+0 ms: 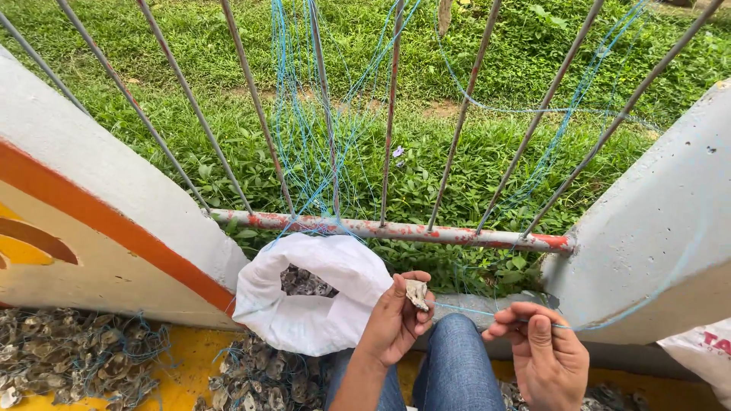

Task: Stringing oyster shells onto blue plastic lines for aquaculture use.

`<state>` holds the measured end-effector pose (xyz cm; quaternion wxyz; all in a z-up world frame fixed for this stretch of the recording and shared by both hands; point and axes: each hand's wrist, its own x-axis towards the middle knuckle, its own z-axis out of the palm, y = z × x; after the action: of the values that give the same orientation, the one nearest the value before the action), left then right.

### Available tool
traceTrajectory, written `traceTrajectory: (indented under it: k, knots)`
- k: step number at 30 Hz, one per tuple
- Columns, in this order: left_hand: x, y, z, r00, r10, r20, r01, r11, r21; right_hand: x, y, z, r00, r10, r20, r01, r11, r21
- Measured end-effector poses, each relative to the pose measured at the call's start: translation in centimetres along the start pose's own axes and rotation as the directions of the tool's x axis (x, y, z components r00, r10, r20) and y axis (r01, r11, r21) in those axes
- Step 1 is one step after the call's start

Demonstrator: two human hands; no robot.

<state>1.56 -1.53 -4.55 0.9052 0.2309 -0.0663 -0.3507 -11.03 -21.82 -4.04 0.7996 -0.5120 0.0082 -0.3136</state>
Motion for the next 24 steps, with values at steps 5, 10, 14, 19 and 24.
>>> traceTrajectory:
  k: [5,10,14,19,24]
  knots:
    - [-0.1,-0.5,-0.4,0.998,-0.034,0.047,0.033,0.999,0.027,0.3,0.1,0.2,0.999,0.041,0.005,-0.042,0.999,0.003]
    - [-0.3,-0.5,-1.1,0.994,-0.036,0.103,0.035,0.999,0.015,0.8,0.0,0.0,0.996,0.094,0.014,-0.093,0.995,-0.027]
    - [-0.5,-0.8,-1.3,0.992,-0.042,0.116,0.038,0.998,0.041,0.9,0.7,-0.3,0.988,0.151,0.024,-0.151,0.988,0.011]
    - [-0.6,-1.5,-2.3,0.995,-0.053,0.081,0.049,0.998,0.048,2.6,2.0,-0.1,0.984,0.18,0.004,-0.179,0.975,0.132]
    - [-0.3,-3.1,-4.2,0.999,-0.004,0.037,0.003,1.0,0.028,3.9,3.1,0.7,0.949,0.312,0.042,-0.315,0.934,0.168]
